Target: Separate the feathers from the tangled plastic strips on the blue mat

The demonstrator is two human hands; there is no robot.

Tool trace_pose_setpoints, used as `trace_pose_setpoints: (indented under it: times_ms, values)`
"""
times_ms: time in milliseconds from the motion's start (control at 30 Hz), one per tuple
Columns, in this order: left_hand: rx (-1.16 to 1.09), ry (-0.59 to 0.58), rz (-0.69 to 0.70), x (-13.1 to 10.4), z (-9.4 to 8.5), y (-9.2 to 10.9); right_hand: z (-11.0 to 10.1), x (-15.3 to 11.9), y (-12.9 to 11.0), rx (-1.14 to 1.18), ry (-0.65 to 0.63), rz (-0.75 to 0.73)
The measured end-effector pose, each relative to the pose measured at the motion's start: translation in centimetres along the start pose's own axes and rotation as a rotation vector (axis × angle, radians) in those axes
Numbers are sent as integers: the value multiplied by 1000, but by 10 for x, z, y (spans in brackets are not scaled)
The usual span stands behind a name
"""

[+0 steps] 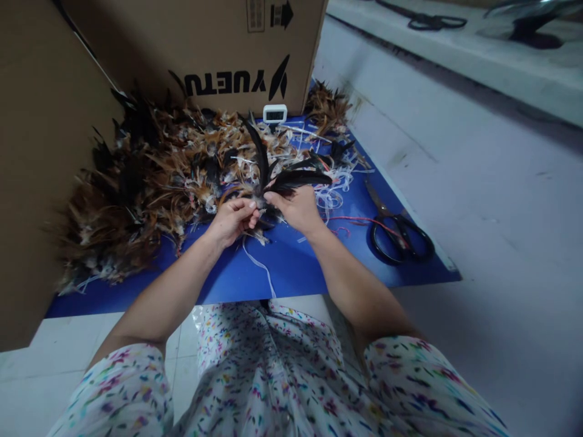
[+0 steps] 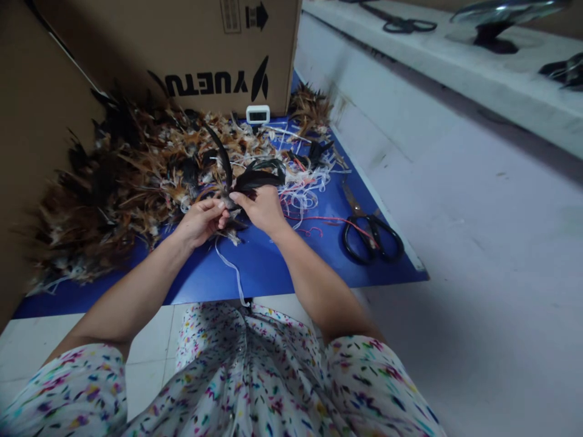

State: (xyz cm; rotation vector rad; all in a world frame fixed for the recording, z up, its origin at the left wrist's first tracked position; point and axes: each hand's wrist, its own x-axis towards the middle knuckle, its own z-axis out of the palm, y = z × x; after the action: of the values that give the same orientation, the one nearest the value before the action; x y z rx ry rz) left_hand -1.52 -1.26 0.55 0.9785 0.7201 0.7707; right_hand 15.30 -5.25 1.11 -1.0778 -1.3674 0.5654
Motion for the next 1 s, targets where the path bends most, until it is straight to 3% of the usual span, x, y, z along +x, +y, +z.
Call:
trace_pose_setpoints:
  times_ms: [1000]
  values:
    - [36,-130,-71,-4,1,2,1,4,4,199,-25,155]
